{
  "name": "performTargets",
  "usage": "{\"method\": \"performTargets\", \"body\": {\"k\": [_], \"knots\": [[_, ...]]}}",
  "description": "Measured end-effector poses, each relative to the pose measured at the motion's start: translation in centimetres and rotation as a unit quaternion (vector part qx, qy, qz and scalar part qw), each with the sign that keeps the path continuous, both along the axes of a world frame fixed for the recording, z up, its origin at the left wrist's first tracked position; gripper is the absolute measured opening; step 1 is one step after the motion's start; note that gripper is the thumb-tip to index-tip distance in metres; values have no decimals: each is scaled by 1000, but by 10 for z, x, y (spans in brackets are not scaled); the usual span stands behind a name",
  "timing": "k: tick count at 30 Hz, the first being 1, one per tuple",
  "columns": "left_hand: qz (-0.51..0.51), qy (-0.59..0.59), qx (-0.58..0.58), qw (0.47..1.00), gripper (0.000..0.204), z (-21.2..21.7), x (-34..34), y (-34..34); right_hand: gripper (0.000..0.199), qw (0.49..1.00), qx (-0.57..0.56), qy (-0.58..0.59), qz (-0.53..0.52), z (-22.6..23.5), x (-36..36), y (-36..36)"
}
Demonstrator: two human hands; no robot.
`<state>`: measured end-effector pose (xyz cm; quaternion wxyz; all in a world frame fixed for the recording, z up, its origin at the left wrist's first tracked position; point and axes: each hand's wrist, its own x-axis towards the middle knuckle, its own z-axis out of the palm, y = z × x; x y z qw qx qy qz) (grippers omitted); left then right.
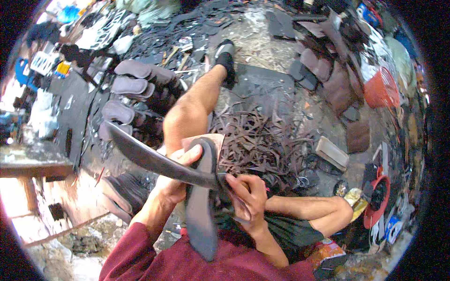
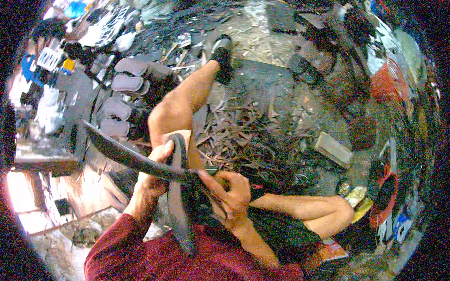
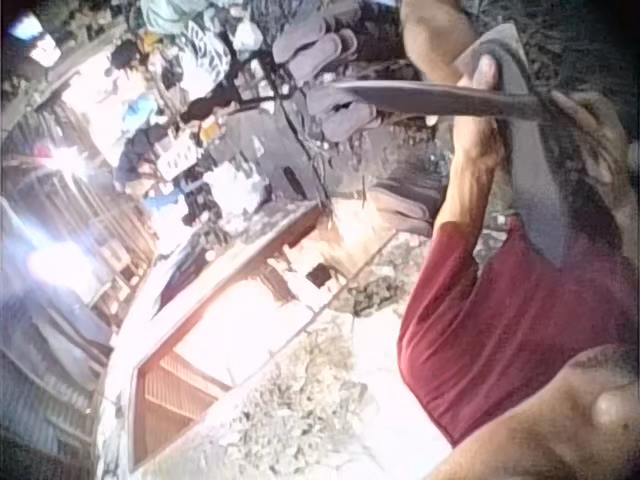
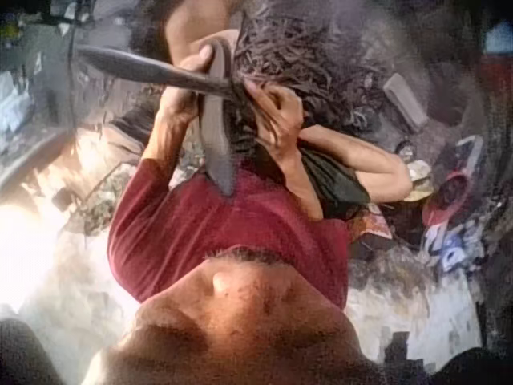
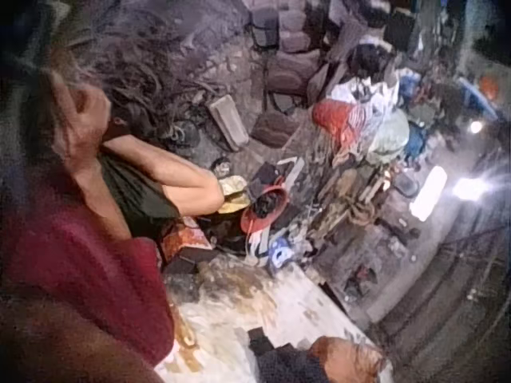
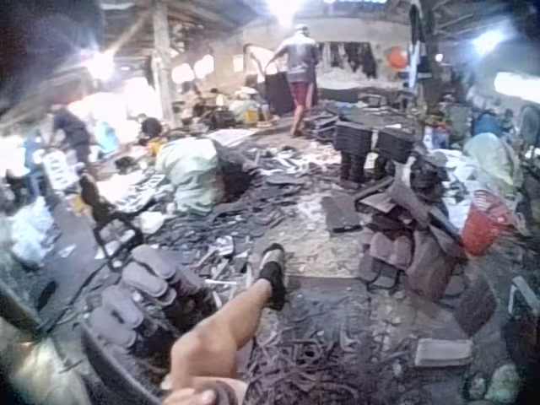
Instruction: The person sits on the floor and uses a knife to cut strips from a rubber sole. They repeatedly trim the edges and separate pieces, placing the cut strips on the floor.
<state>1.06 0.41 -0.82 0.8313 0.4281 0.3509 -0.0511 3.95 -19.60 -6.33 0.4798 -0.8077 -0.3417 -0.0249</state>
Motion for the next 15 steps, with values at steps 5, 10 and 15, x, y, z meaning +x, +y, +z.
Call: {"method": "performTargets", "body": {"k": [5, 10, 15], "knots": [[48, 15, -92, 994, 33, 3, -14, 15, 41, 991, -64, 108, -52, -60, -63, -80], [32, -50, -66, 996, 28, -9, -24, 15, 42, 992, -83, 96, -23, -53, -44, -71], [20, -65, -8, 998, 27, -9, -15, 13, 43, 994, -69, 84, 14, -26, 8, -39]]}}
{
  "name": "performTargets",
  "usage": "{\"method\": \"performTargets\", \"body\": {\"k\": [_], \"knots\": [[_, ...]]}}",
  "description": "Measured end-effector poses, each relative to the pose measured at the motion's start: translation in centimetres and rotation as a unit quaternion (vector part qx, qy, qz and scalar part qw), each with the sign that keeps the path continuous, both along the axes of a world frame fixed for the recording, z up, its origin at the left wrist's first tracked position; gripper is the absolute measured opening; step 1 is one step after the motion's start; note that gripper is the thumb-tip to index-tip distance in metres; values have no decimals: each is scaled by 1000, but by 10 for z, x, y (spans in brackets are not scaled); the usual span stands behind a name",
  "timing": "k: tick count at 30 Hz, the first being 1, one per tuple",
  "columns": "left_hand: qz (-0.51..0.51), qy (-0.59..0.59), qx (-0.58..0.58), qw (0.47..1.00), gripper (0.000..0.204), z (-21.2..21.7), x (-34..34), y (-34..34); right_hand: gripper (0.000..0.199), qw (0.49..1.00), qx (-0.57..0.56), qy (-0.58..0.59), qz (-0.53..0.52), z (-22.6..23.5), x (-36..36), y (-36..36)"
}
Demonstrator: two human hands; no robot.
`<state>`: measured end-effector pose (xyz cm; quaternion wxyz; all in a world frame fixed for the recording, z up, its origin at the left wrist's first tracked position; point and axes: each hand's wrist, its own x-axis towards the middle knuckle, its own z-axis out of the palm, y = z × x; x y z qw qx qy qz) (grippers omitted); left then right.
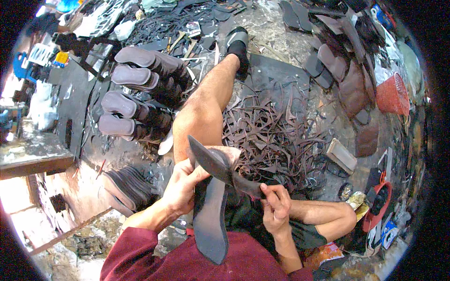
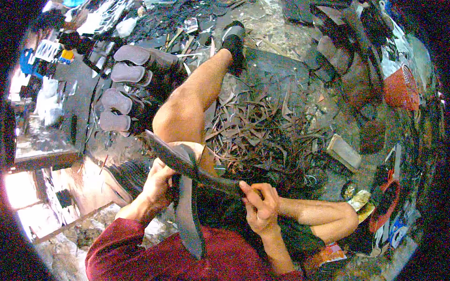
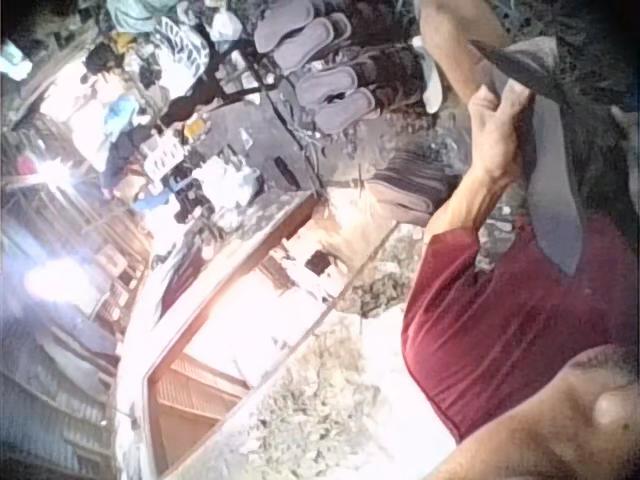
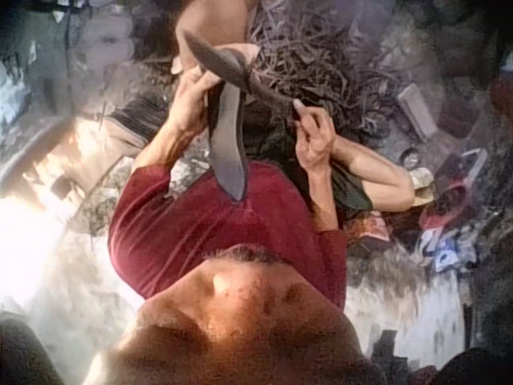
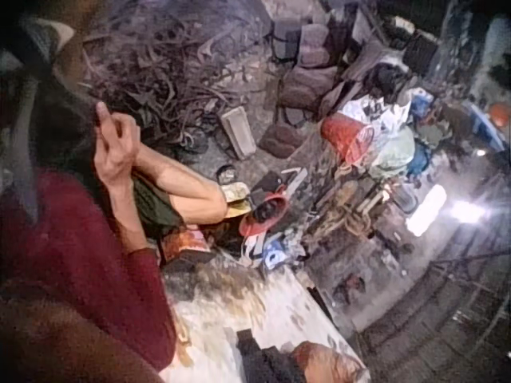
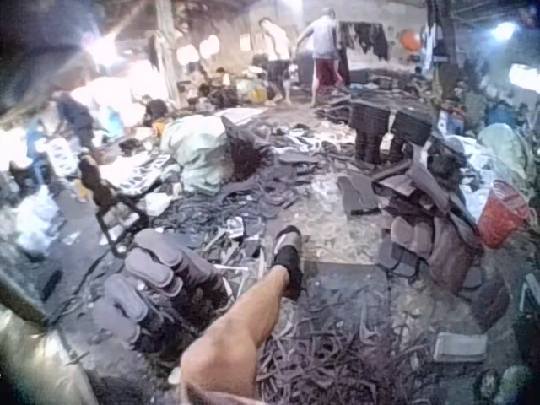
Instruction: The person sits on the floor and uses a knife to cut strips from a rubber sole. They repeatedly trim the edges and separate pieces, placing the cut strips on the floor.
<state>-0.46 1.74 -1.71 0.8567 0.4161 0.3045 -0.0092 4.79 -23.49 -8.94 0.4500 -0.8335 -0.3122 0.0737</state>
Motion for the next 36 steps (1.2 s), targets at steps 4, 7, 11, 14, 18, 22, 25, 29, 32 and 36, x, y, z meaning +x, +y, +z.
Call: {"method": "performTargets", "body": {"k": [4, 7, 11, 14, 18, 22, 25, 29, 32, 36], "knots": [[-59, -7, 25, 998, 32, 6, 9, 7, 43, 997, -12, -3, 74, 33, 43, 16], [-79, 9, 14, 997, 27, 9, 9, 10, 42, 986, -70, 11, 149, 63, 77, 29], [-150, 13, 23, 988, 22, 7, 13, 14, 36, 964, -72, 34, 255, 88, 117, 49], [-179, 60, 80, 979, 29, 17, 18, 13, 44, 933, -115, 54, 338, 99, 141, 74], [-373, 62, 158, 912, 51, 19, 23, 15, 49, 877, -158, 186, 414, 116, 166, 89], [-397, -47, -186, 898, 69, -24, -2, 56, 39, 921, 0, 319, 223, 129, 142, 29], [-77, -132, -340, 928, 59, -24, 11, -4, 36, 940, 134, 313, -32, 132, 79, -4], [143, -158, -84, 973, 52, 25, 73, -95, 49, 938, 239, 226, -111, 98, 33, -8], [75, -126, -132, 980, 47, 35, 87, -103, 55, 917, 252, 246, -189, 79, 5, -32], [84, -89, -133, 984, 40, 39, 83, -109, 39, 984, 61, -20, -165, 37, -29, -95]]}}
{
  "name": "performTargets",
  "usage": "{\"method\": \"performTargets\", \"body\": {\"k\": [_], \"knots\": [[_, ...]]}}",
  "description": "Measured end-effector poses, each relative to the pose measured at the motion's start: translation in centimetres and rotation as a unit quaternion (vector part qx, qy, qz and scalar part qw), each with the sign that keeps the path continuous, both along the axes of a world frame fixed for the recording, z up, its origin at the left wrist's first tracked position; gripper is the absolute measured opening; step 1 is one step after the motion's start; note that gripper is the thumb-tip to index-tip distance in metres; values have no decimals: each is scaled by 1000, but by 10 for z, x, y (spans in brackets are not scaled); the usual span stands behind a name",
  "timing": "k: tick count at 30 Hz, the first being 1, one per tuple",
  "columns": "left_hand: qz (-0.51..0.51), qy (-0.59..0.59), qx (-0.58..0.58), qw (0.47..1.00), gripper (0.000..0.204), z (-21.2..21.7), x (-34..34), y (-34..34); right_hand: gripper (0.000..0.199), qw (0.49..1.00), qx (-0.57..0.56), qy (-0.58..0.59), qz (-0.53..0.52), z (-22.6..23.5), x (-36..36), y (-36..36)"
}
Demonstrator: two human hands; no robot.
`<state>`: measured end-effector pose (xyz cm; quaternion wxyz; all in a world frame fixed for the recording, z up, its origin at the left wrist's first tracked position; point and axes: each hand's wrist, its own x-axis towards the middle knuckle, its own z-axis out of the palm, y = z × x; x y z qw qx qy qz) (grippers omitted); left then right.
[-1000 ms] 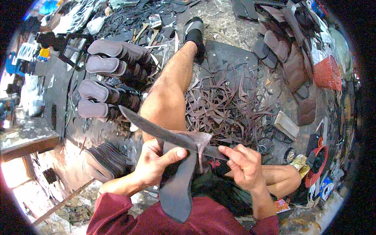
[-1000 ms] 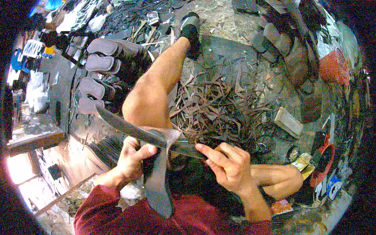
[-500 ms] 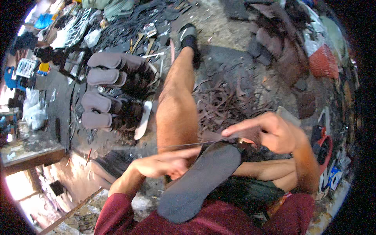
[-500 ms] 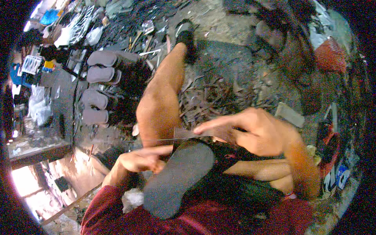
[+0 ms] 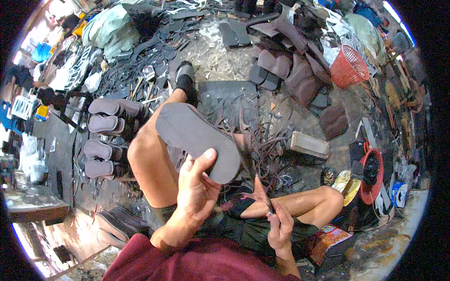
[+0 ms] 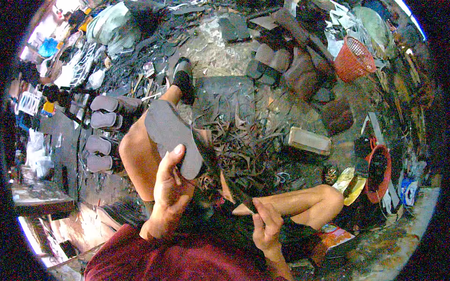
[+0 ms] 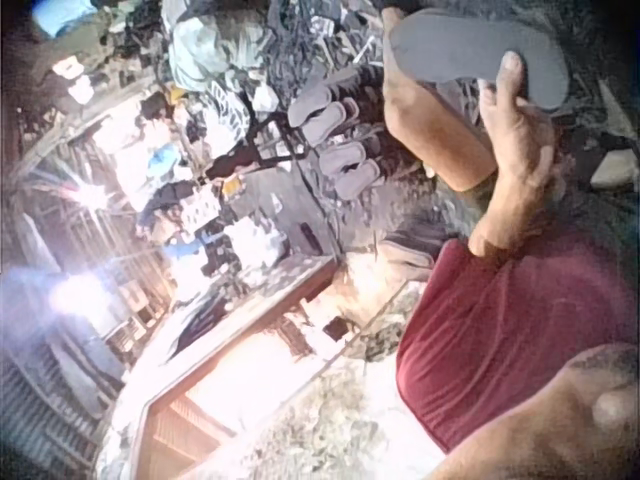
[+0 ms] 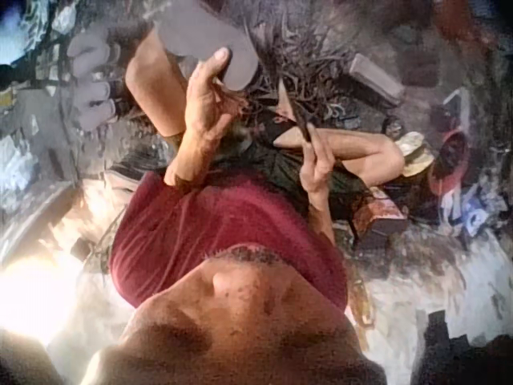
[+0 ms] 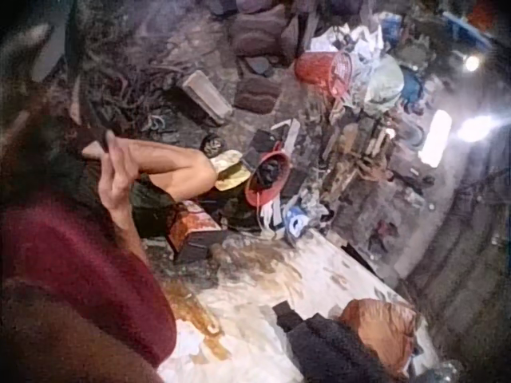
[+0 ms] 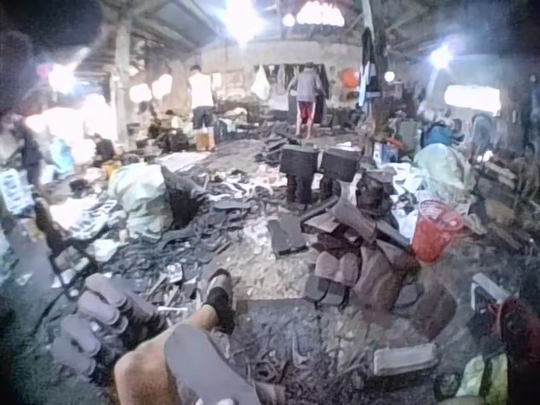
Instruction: The person sits on the floor and uses a knife to cut strips from a rubber sole. They repeatedly trim the edges and separate pieces, placing the cut strips on the floor.
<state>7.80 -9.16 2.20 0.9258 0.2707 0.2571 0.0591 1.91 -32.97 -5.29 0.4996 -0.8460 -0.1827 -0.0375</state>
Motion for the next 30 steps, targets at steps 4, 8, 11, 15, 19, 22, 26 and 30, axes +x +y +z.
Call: {"method": "performTargets", "body": {"k": [4, 8, 11, 15, 19, 22, 26, 30], "knots": [[-4, 92, 36, 995, 32, -42, -24, 3, 27, 994, -83, 61, 42, 11, -13, -24], [16, 108, 73, 991, 27, -71, -53, 10, 25, 982, -102, 110, 114, 24, 8, -9], [44, 128, 123, 983, 25, -64, -52, 11, 35, 984, -61, 92, 137, 9, 23, 17], [33, 129, 121, 984, 42, -66, -56, 19, 48, 987, -57, 85, 126, -1, 30, 49], [-4, 147, 165, 975, 46, -50, -52, 13, 49, 988, -7, 90, 121, -5, 47, 86], [-13, 137, 106, 985, 49, -45, -52, 13, 44, 991, -12, 98, 92, -11, 63, 119], [-45, 119, 146, 981, 56, -57, -60, 20, 32, 990, -29, 109, 87, -6, 87, 144], [-73, 118, 161, 977, 61, -60, -66, 33, 32, 988, -57, 77, 117, 6, 107, 154]]}}
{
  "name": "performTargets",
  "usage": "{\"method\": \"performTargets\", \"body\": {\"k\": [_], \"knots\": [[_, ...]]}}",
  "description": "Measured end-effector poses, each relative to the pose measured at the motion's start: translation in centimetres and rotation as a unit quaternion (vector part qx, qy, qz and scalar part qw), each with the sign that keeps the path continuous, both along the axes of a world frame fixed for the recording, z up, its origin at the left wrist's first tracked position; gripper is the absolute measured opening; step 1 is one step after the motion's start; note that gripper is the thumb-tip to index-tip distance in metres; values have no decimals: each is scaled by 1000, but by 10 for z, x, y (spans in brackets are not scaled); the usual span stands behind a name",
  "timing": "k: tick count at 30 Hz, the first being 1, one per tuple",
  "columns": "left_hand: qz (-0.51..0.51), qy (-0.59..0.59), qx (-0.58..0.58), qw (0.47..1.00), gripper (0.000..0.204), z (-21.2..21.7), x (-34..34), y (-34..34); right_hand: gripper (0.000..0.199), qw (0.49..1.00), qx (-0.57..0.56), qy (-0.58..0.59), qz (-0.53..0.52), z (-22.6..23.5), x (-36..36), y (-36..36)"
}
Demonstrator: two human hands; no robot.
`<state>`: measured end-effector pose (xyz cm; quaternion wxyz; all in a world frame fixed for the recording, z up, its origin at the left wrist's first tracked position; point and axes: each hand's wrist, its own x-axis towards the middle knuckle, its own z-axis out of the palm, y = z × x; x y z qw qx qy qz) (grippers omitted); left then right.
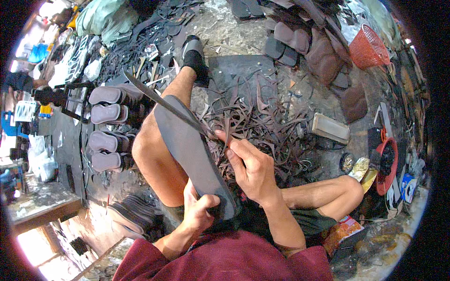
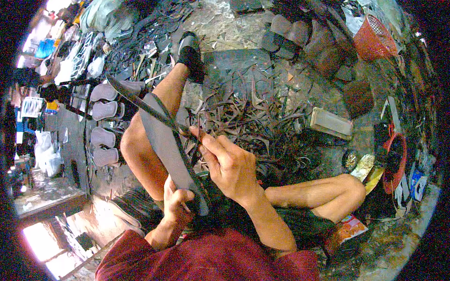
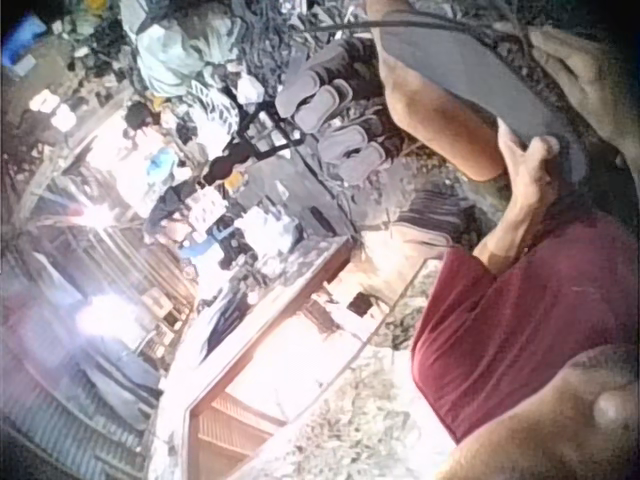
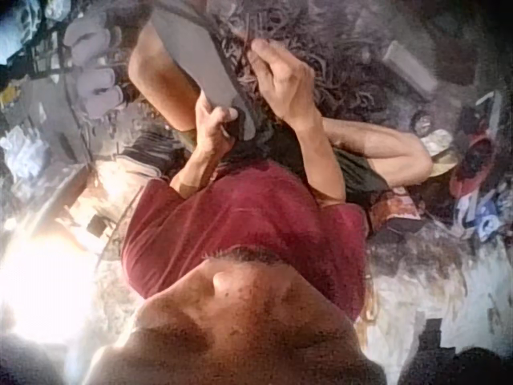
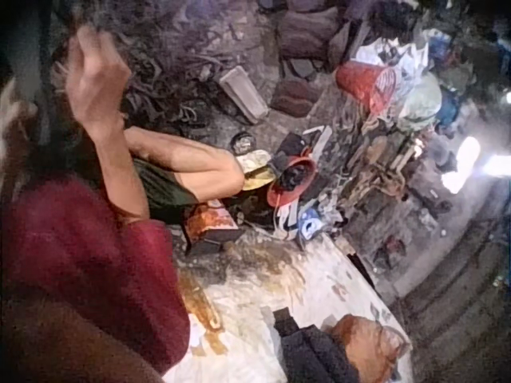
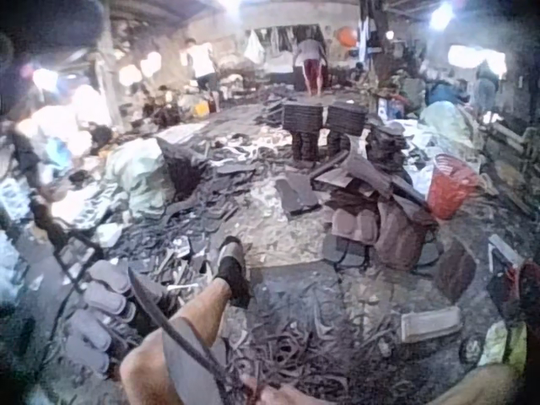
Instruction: The person sits on the floor and uses a knife to cut strips from a rubber sole. They repeatedly trim the edges and separate pieces, placing the cut strips on the floor.
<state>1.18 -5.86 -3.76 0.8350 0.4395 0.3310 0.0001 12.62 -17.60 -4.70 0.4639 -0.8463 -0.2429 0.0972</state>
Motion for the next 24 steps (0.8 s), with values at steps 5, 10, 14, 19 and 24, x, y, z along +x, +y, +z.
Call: {"method": "performTargets", "body": {"k": [5, 10, 14, 19, 24], "knots": [[-46, 3, 9, 999, 67, -13, -19, 8, 33, 1000, 13, -8, 12, 2, 18, 17], [-88, 51, 51, 994, 66, -18, -33, 11, 35, 1000, 12, -21, 13, -11, 40, 43], [-26, -113, -219, 969, 81, -22, -30, 16, 37, 994, 47, 95, -1, -27, 65, 26], [-67, -300, -513, 801, 90, 11, 5, 42, 31, 892, -449, -36, -39, -15, 42, -107], [-16, -268, -534, 802, 87, 21, 20, 43, 35, 876, -475, 29, -79, 55, -16, -194]]}}
